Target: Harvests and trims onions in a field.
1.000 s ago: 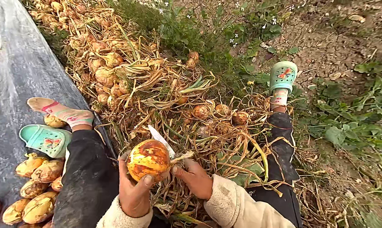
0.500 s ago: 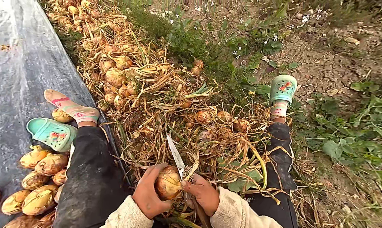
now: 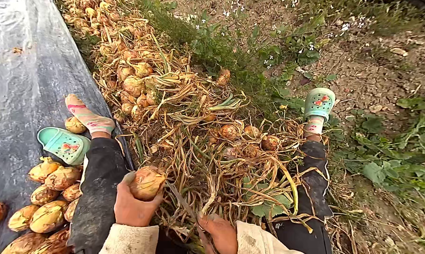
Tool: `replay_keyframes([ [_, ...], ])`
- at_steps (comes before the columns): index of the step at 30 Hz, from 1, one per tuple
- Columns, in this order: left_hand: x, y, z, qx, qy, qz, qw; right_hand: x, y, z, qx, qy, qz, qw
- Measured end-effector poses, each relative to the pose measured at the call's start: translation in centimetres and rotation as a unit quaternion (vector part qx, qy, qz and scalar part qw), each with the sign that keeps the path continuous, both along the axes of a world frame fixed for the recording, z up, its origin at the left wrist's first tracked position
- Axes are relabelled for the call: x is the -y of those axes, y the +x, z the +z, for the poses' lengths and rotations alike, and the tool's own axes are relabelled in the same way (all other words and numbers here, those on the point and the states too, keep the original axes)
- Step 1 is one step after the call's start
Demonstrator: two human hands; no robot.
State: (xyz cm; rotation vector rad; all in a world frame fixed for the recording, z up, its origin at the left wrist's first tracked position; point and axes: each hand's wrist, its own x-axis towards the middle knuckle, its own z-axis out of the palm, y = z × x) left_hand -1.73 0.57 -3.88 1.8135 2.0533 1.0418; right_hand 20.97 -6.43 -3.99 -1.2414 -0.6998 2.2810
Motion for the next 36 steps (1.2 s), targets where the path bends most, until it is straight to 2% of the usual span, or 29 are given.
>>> replay_keyframes([
  [2,-0.9,-5.7,2.6,0.126,0.016,0.13,0.983,-0.4,0.5,-0.3,0.01,-0.04,-0.015,0.999],
  [3,-0.8,-8.7,3.4,0.223,0.06,0.173,0.958,-0.6,0.9,-0.9,0.002,-0.067,-0.042,0.997],
  [4,-0.5,-11.3,4.1,0.347,0.119,0.21,0.906,-0.9,1.2,-1.5,-0.009,-0.09,-0.074,0.993],
  [5,0.0,-13.3,4.7,0.47,0.163,0.234,0.835,-1.1,1.3,-2.0,-0.012,-0.107,-0.098,0.989],
  [6,0.7,-14.7,5.1,0.568,0.198,0.238,0.762,-1.3,1.2,-2.4,-0.012,-0.119,-0.11,0.987],
  [7,1.6,-14.8,5.4,0.641,0.214,0.211,0.706,-1.5,0.9,-2.6,-0.008,-0.126,-0.114,0.985],
  [8,2.1,-14.5,5.0,0.672,0.199,0.179,0.691,-1.5,0.7,-2.7,-0.008,-0.126,-0.109,0.986],
  [9,1.4,-12.5,5.0,0.671,0.167,0.19,0.697,-1.7,0.4,-2.7,-0.009,-0.124,-0.104,0.987],
  [10,-0.1,-9.4,5.1,0.644,0.106,0.196,0.731,-1.7,0.4,-2.7,-0.011,-0.119,-0.102,0.988],
  [12,-3.9,-3.6,4.6,0.534,-0.067,0.141,0.831,-1.4,0.7,-2.9,-0.021,-0.104,-0.109,0.988],
  [14,-9.0,-0.1,3.1,0.324,-0.199,0.038,0.924,-0.9,1.6,-3.0,-0.027,-0.09,-0.137,0.986],
  [15,-11.8,1.0,2.0,0.188,-0.243,-0.002,0.952,-0.7,1.9,-3.0,-0.023,-0.09,-0.157,0.983],
  [16,-14.6,1.7,0.8,0.069,-0.278,-0.037,0.957,-0.6,2.2,-3.0,-0.015,-0.094,-0.176,0.98],
  [17,-17.1,2.5,-0.5,-0.005,-0.316,-0.05,0.947,-0.4,2.4,-3.0,-0.011,-0.097,-0.193,0.976],
  [18,-19.2,3.0,-2.0,-0.038,-0.352,-0.046,0.934,-0.3,2.6,-3.1,-0.011,-0.093,-0.203,0.975],
  [19,-20.8,3.4,-3.6,-0.03,-0.382,-0.028,0.923,-0.2,2.8,-3.3,-0.016,-0.086,-0.212,0.973],
  [21,-22.0,4.1,-5.7,0.05,-0.401,-0.002,0.915,-0.1,3.1,-3.4,-0.019,-0.067,-0.22,0.973],
  [24,-19.9,4.6,-5.8,0.186,-0.398,-0.046,0.897,-0.2,3.0,-3.7,-0.007,-0.066,-0.221,0.973],
  [26,-18.5,4.8,-6.0,0.138,-0.401,-0.088,0.901,-0.5,2.5,-3.6,0.014,-0.091,-0.209,0.973],
  [28,-17.5,5.2,-7.2,0.042,-0.378,-0.074,0.922,-0.5,1.8,-3.3,0.036,-0.103,-0.192,0.975],
  [30,-16.5,5.7,-6.5,-0.014,-0.358,-0.06,0.932,-0.5,1.5,-2.6,0.053,-0.073,-0.163,0.983],
  [32,-15.5,5.8,-4.5,-0.068,-0.335,-0.081,0.936,-0.4,1.6,-2.0,0.061,-0.029,-0.143,0.987],
  [36,-12.8,4.4,0.1,-0.103,-0.205,-0.161,0.96,-0.4,2.1,-1.9,0.105,0.0,-0.105,0.989],
])
